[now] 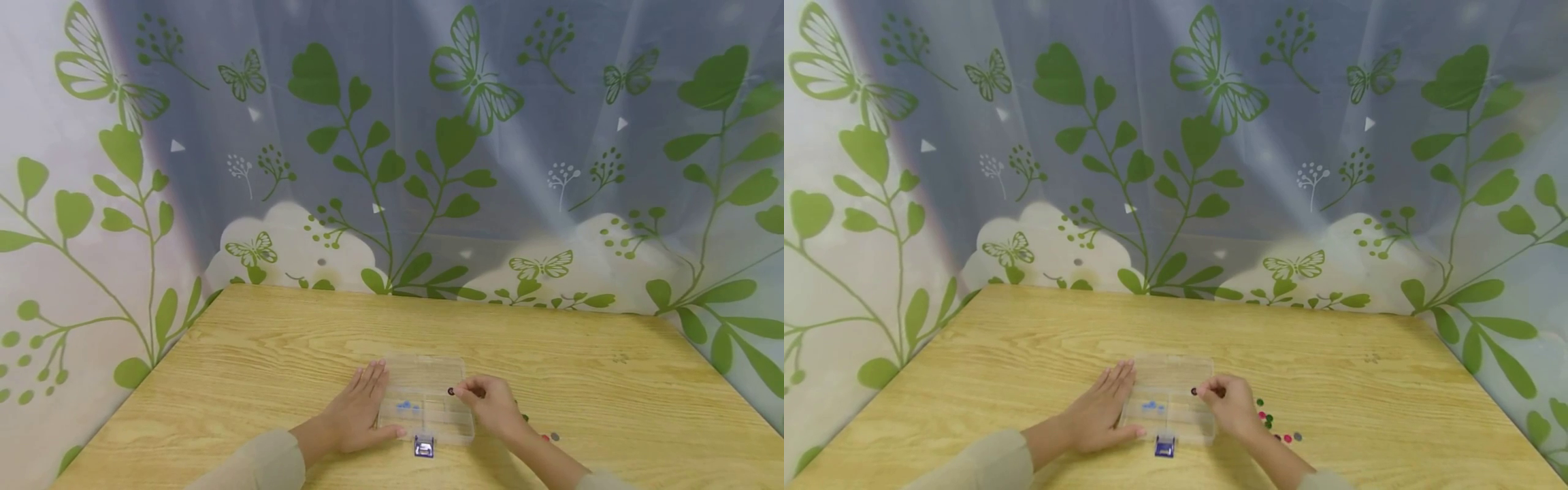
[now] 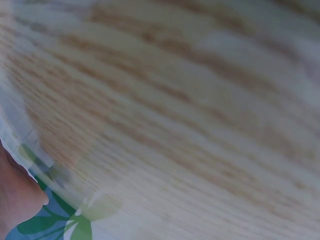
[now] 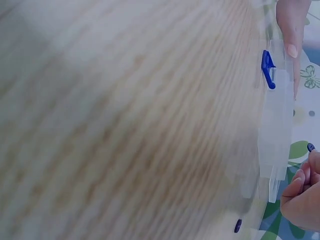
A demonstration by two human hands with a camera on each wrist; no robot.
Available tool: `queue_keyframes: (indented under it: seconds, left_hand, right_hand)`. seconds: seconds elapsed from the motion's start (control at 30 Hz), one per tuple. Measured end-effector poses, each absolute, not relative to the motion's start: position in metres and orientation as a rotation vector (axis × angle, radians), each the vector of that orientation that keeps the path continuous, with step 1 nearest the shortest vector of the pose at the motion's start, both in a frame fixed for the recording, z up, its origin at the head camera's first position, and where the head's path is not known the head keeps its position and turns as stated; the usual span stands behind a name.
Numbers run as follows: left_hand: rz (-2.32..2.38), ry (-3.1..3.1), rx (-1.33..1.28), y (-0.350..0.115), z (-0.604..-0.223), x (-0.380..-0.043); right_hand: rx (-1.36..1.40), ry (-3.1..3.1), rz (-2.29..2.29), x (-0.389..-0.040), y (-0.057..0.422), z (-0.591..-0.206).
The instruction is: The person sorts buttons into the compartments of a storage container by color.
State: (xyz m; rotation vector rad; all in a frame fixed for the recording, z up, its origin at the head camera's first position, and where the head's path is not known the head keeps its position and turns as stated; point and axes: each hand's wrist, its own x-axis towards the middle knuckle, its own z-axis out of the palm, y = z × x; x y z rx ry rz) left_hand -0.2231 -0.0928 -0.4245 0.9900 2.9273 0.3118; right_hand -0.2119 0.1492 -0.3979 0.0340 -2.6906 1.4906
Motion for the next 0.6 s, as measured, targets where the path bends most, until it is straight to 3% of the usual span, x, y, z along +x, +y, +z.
queue_keyframes:
  seconds: [0.6]
  left_hand:
    - [0.290, 2.926, 0.977, -0.093, -0.425, -0.224]
  right_hand:
    - [0.196, -2.703, 1.401, -0.215, 0.132, -0.403]
